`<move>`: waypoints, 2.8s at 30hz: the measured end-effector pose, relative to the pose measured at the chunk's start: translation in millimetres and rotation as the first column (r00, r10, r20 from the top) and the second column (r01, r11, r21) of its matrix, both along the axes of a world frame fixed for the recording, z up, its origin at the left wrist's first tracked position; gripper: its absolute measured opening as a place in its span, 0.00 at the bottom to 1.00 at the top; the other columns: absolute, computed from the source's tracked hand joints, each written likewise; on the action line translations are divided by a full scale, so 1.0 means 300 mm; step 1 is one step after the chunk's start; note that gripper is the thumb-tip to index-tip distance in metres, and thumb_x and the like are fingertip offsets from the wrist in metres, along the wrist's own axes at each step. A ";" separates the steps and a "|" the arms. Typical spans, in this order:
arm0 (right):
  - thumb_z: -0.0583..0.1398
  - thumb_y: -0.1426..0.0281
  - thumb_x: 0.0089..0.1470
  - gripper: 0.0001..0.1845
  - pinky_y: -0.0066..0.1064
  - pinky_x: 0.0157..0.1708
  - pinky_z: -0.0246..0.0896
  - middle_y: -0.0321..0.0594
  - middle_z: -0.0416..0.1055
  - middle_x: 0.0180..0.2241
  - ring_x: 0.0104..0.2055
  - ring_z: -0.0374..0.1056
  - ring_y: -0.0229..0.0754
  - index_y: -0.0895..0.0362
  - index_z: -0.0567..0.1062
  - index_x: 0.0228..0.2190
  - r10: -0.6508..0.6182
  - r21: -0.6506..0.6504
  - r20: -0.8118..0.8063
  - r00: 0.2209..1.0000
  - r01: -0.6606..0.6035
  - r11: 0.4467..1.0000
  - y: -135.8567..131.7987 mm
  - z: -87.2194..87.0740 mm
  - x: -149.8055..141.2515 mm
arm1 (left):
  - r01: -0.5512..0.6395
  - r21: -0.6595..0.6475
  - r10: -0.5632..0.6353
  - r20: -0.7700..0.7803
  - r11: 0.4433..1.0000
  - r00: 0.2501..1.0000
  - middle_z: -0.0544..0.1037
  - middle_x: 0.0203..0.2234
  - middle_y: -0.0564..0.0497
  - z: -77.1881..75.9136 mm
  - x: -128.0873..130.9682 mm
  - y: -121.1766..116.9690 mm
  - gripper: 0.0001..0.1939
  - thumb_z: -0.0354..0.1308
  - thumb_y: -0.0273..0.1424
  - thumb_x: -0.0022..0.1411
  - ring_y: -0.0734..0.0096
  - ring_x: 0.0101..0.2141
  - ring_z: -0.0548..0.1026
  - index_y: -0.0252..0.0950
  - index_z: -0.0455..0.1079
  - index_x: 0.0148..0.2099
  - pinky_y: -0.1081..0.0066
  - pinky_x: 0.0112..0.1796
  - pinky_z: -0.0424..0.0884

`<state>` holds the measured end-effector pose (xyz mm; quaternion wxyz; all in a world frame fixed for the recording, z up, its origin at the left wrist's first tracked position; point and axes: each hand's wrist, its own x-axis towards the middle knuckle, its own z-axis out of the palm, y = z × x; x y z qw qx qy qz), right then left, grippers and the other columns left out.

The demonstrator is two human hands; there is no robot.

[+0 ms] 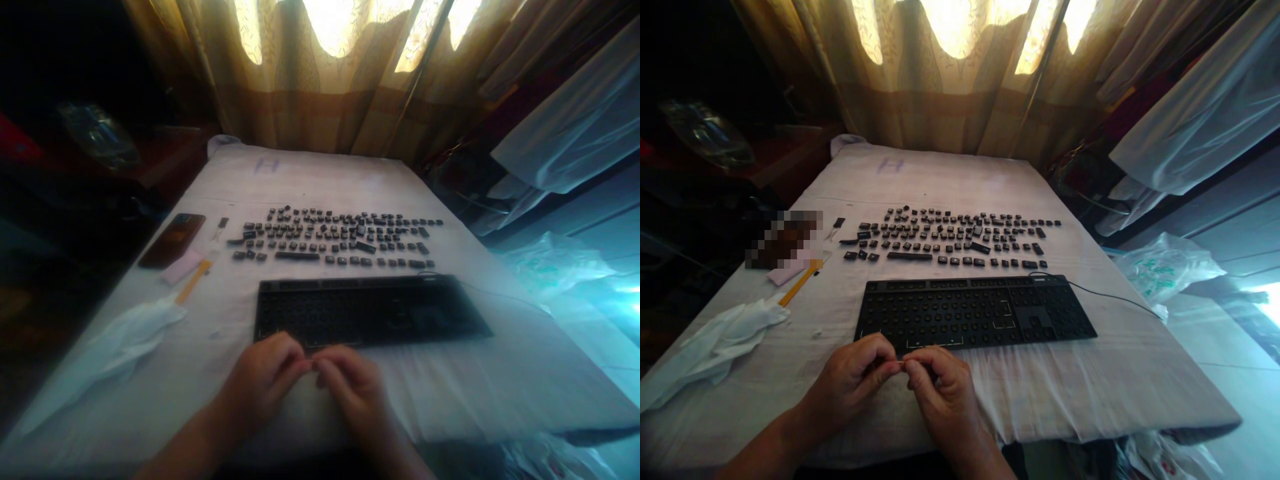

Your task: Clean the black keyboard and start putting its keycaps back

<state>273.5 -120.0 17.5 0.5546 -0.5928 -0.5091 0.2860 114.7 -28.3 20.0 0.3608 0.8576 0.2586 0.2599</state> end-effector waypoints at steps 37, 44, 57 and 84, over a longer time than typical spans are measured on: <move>0.58 0.74 0.63 0.10 0.32 0.28 0.65 0.41 0.76 0.27 0.28 0.71 0.40 0.56 0.77 0.31 -0.044 0.080 0.643 0.764 -0.010 0.997 0.100 -0.049 0.032 | -0.470 -0.120 0.481 0.080 0.874 0.873 0.71 0.19 0.55 -0.018 -0.086 0.337 0.21 0.50 0.43 0.71 0.72 0.22 0.69 0.39 0.70 0.28 0.71 0.26 0.66; 0.57 0.72 0.64 0.13 0.32 0.27 0.63 0.39 0.75 0.26 0.27 0.69 0.39 0.55 0.77 0.28 -0.039 0.060 0.674 0.737 -0.002 0.998 0.104 -0.050 0.035 | -0.478 -0.118 0.489 0.081 0.870 0.869 0.70 0.19 0.55 -0.025 -0.091 0.343 0.20 0.49 0.44 0.70 0.72 0.21 0.68 0.40 0.71 0.29 0.72 0.25 0.66; 0.58 0.71 0.65 0.12 0.32 0.28 0.65 0.39 0.76 0.27 0.28 0.71 0.40 0.54 0.77 0.29 -0.044 0.058 0.690 0.722 0.005 0.998 0.107 -0.055 0.030 | -0.465 -0.111 0.474 0.074 0.878 0.877 0.70 0.19 0.55 -0.023 -0.091 0.342 0.20 0.50 0.42 0.70 0.72 0.21 0.69 0.40 0.71 0.29 0.72 0.25 0.66; 0.58 0.75 0.63 0.09 0.32 0.31 0.65 0.39 0.75 0.27 0.29 0.70 0.40 0.57 0.75 0.30 -0.155 0.164 0.667 0.729 0.059 0.985 0.092 -0.037 0.067 | -0.457 -0.085 0.462 0.055 0.886 0.885 0.71 0.18 0.55 -0.017 -0.085 0.346 0.18 0.50 0.39 0.68 0.71 0.20 0.69 0.39 0.70 0.28 0.72 0.24 0.66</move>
